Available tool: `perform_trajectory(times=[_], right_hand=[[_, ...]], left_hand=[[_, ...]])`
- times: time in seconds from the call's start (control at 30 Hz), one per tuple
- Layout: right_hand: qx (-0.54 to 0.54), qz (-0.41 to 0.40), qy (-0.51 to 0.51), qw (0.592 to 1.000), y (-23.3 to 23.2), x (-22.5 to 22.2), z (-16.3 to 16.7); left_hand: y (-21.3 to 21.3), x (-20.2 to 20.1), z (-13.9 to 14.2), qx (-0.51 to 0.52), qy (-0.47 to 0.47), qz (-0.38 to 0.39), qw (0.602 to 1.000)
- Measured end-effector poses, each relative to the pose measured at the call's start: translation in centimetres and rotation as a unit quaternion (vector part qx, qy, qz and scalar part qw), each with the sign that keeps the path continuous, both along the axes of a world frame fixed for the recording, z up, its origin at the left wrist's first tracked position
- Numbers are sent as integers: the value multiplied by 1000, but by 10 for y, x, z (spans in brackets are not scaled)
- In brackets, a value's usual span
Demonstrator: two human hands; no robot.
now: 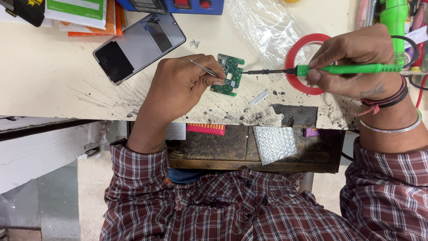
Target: The person holds a green phone motherboard with tweezers in one hand and a soldering iron in the other, soldering components on the board at a workbench. A disassembled phone lies nearby, and the person occasionally repositions the board and reaches for items on the cluttered bench.
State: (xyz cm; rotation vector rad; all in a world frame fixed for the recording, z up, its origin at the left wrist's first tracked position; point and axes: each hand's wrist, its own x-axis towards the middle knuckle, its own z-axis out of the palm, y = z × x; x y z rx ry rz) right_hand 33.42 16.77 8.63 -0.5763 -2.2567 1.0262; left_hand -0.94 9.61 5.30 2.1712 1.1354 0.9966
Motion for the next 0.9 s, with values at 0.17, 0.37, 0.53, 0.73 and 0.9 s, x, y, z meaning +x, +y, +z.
perform_trajectory(times=[0.17,0.37,0.53,0.73,0.9], right_hand=[[-10,-16,-5,1000,-1,1,-1],[26,-2,0,1000,2,0,-1],[35,-6,1,999,1,-1,0],[30,-10,-3,999,-1,-1,2],[19,-15,0,1000,-1,-1,1]], left_hand=[[0,0,0,-4,12,6,1000],[0,0,0,-4,7,5,1000],[0,0,0,-7,6,4,1000],[-1,1,1,-12,2,5,1000],[-1,0,1,-8,0,2,1000]])
